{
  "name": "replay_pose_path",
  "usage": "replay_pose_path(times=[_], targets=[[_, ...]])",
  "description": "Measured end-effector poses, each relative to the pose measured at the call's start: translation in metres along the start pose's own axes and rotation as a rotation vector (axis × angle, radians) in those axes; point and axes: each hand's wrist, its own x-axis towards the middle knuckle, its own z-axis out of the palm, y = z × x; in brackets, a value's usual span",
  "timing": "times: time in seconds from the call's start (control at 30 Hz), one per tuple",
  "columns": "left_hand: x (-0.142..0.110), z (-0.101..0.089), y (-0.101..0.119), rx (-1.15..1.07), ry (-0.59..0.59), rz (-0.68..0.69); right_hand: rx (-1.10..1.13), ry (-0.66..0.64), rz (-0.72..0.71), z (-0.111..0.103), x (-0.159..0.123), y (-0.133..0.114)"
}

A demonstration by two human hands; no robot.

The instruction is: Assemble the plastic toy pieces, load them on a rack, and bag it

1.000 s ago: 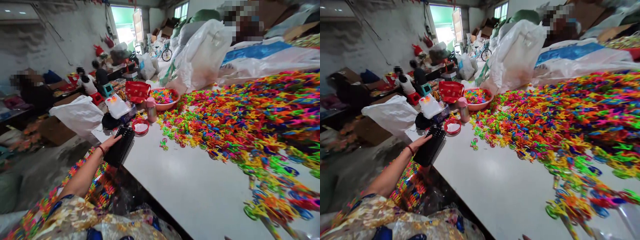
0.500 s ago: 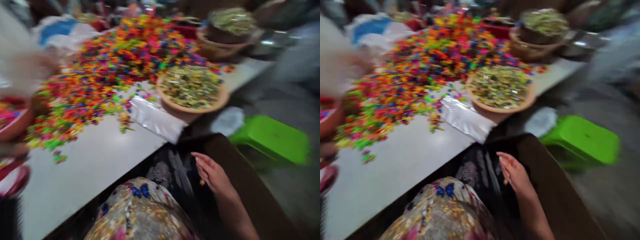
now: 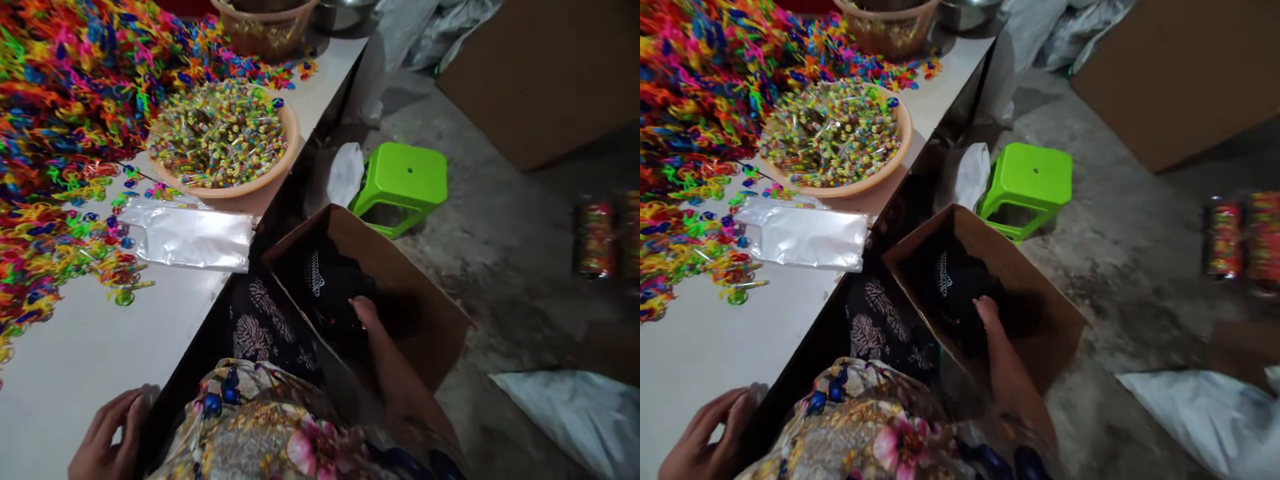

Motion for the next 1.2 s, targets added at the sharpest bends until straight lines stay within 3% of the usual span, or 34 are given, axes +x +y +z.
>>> replay_pose_path(times=[0.17, 0.3, 0.47, 0.8, 1.2], targets=[[0.018, 0.026, 0.002, -0.033, -0.045, 0.097, -0.268, -0.102, -0.052, 0.027, 0.043, -0.013], [0.029, 0.035, -0.009, -0.006, 0.002, 0.077, -0.43, -0.085, -0.091, 0.028, 0.083, -0.023], [0.033, 0.04, -0.004, 0.056, 0.022, 0.146, -0.595, -0.104, -0.072, 0.027, 0.117, -0.027], [0.034, 0.042, 0.008, 0.157, 0.092, 0.216, -0.81, -0.269, -0.289, 0.062, 0.133, -0.033], [0.033, 0.043, 0.005, 0.202, 0.1, 0.253, -0.843, -0.266, -0.288, 0.075, 0.143, -0.067]])
